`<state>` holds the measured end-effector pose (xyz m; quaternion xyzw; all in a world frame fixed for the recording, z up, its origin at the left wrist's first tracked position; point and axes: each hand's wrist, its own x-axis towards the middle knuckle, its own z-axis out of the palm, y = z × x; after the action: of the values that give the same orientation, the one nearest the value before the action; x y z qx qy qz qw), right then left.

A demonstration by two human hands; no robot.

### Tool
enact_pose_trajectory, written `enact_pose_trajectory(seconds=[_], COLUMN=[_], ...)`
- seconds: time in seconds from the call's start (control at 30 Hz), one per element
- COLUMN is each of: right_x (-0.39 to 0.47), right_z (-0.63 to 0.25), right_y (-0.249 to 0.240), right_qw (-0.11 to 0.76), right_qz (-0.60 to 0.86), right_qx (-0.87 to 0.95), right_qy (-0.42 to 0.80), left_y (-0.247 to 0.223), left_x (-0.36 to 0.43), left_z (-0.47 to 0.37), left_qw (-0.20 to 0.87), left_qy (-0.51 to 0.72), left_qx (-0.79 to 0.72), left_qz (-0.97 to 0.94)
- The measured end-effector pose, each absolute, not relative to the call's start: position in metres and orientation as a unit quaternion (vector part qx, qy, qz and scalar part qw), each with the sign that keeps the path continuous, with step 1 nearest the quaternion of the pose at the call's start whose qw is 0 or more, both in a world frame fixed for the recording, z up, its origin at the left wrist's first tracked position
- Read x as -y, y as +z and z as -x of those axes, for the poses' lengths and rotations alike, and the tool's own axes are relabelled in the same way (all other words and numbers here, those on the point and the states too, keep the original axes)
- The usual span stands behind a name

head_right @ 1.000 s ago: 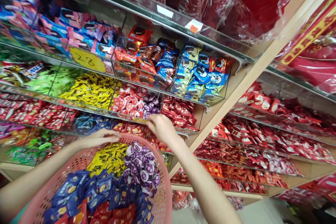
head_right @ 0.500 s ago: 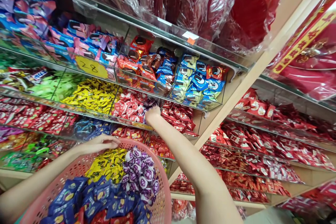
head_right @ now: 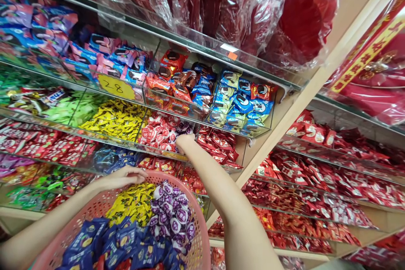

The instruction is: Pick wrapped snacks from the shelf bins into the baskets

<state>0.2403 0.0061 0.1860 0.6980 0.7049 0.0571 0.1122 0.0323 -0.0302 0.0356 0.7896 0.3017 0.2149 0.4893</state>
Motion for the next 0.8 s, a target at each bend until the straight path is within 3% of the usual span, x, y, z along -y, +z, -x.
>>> enact_pose_trajectory(seconds=[0.27, 0.57, 0.63, 0.73, 0.8], right_x=[0.014, 0.104, 0.118, 0.124, 0.12], right_z=[-0.234, -0.227, -0.233, -0.242, -0.246], right_y=[0.213, 0.263, 0.243, 0.18, 0.129], right_qw=[0.2, 0.061, 0.003, -0.209, -0.25], right_qz=[-0.725, -0.615, -0.564, -0.455, -0.457], right_qx=[-0.653, -0.781, -0.825, -0.789, -0.753], right_qy=[0.084, 0.088, 0.026, -0.355, -0.402], left_y=[0.033, 0.029, 0.03, 0.028, 0.025], left_x=[0.027, 0.023, 0.024, 0.025, 0.025], left_z=[-0.032, -0.032, -0.032, -0.033, -0.033], left_qw=[0.485, 0.471, 0.467, 0.466, 0.467], left_qy=[0.211, 0.211, 0.214, 0.228, 0.237], left_qx=[-0.311, -0.304, -0.299, -0.294, -0.295], left_qz=[-0.789, -0.801, -0.804, -0.803, -0.799])
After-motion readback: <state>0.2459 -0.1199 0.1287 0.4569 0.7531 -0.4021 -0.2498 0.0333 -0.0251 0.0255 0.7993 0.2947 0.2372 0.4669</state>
